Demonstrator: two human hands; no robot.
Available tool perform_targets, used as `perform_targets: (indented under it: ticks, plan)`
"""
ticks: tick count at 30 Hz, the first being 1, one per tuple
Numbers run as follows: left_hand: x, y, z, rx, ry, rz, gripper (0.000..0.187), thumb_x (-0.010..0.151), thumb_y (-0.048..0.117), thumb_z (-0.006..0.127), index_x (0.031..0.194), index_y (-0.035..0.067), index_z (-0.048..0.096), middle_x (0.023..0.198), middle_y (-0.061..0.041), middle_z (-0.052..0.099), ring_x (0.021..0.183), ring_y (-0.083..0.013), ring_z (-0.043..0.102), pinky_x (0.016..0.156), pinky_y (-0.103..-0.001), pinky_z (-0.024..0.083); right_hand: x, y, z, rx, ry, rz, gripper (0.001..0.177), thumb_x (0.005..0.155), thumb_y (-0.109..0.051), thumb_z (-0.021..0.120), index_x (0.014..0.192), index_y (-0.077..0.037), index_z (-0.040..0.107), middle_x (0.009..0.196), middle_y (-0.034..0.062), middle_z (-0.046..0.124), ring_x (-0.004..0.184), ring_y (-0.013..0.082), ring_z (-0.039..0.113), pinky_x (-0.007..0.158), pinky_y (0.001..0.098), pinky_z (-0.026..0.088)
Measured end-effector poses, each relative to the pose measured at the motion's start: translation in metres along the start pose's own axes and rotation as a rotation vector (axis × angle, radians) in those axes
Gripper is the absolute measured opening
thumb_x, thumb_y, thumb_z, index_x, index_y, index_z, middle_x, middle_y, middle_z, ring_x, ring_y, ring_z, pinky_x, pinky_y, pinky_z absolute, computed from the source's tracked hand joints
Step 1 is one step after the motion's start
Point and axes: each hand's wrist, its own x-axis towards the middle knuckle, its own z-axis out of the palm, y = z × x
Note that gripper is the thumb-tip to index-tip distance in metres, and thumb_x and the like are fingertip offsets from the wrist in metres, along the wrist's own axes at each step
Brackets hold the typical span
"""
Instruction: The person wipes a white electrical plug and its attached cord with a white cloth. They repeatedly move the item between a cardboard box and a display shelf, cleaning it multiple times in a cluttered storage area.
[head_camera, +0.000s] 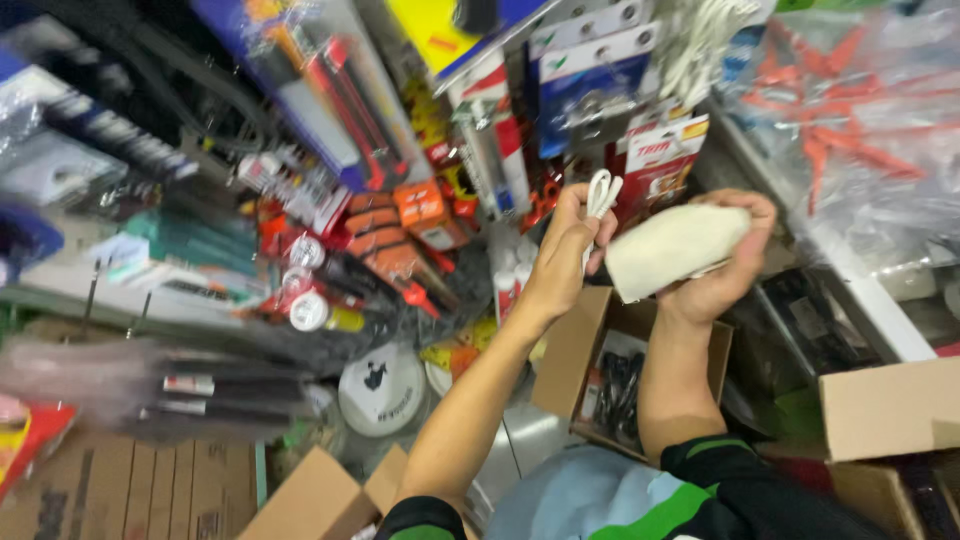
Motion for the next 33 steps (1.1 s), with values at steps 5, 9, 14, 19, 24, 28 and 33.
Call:
perform_targets:
  ticks: [5, 9, 14, 19, 24, 28, 33]
  plan:
    - [-0.051, 0.077, -0.007, 0.446, 0.145, 0.457, 0.033, 0.099, 0.004, 0.048, 0.132, -0.003, 0.050, 0.122, -0.022, 0.063, 0.114, -0.0423, 0.061, 0.099, -0.047, 0.050, -0.046, -0.028, 0.103, -0.528, -0.419, -0.331, 0.048, 0.106, -0.038, 0.061, 0.135, -0.002, 0.047, 0.129, 0.0176, 0.056, 0.120, 0.0280, 0.056, 0.107, 0.0425, 0.046]
    - [-0.112, 0.087, -0.015, 0.698, 0.282, 0.290, 0.027, 0.094, 0.002, 0.054, 0.120, -0.001, 0.055, 0.108, -0.023, 0.063, 0.101, -0.0452, 0.062, 0.085, -0.048, 0.051, -0.083, -0.030, 0.122, -0.787, -0.781, -0.300, 0.026, 0.111, -0.020, 0.065, 0.130, -0.003, 0.057, 0.127, 0.0175, 0.062, 0.112, 0.0249, 0.062, 0.098, 0.0358, 0.053]
    - [-0.184, 0.077, -0.034, 0.546, 0.307, 0.412, 0.020, 0.104, 0.007, 0.056, 0.123, 0.000, 0.056, 0.103, -0.014, 0.064, 0.092, -0.0295, 0.064, 0.082, -0.041, 0.053, -0.135, -0.012, 0.115, -0.538, -0.489, 0.204, 0.021, 0.111, -0.016, 0.062, 0.125, -0.001, 0.059, 0.113, 0.0112, 0.067, 0.097, 0.0192, 0.065, 0.089, 0.0327, 0.054]
    - [-0.243, 0.065, -0.062, -0.140, 0.233, 0.114, 0.020, 0.110, 0.013, 0.052, 0.126, 0.002, 0.058, 0.090, -0.001, 0.060, 0.071, -0.0072, 0.055, 0.067, -0.024, 0.046, -0.184, -0.044, 0.139, -0.094, -0.461, 0.345, 0.032, 0.101, -0.029, 0.062, 0.121, -0.004, 0.056, 0.114, 0.0120, 0.066, 0.097, 0.0220, 0.066, 0.087, 0.0349, 0.056]
    - [-0.293, 0.061, -0.065, -0.125, 0.239, 0.004, 0.030, 0.107, 0.014, 0.050, 0.133, 0.003, 0.058, 0.082, 0.000, 0.059, 0.061, -0.0060, 0.051, 0.054, -0.023, 0.041, -0.250, -0.074, 0.130, -0.645, -0.796, 0.222, 0.037, 0.103, -0.019, 0.072, 0.130, -0.001, 0.053, 0.124, 0.0073, 0.060, 0.112, 0.0160, 0.059, 0.098, 0.0315, 0.052]
    - [-0.322, 0.058, -0.069, -0.542, 0.202, -0.020, 0.027, 0.107, 0.012, 0.052, 0.130, 0.001, 0.059, 0.087, -0.004, 0.064, 0.059, -0.0090, 0.054, 0.053, -0.023, 0.041, -0.278, -0.065, 0.115, -0.588, -0.590, 0.404, 0.033, 0.108, -0.020, 0.069, 0.132, -0.001, 0.057, 0.116, 0.0089, 0.062, 0.103, 0.0162, 0.058, 0.090, 0.0313, 0.050]
    - [-0.336, 0.060, -0.075, -0.891, 0.371, 0.021, 0.025, 0.108, 0.016, 0.046, 0.125, 0.002, 0.057, 0.112, -0.012, 0.068, 0.098, -0.0166, 0.070, 0.088, -0.030, 0.056, -0.302, -0.081, 0.128, -0.094, -0.284, 0.514, 0.040, 0.106, -0.029, 0.062, 0.135, -0.002, 0.057, 0.124, 0.0150, 0.066, 0.106, 0.0220, 0.065, 0.092, 0.0343, 0.054]
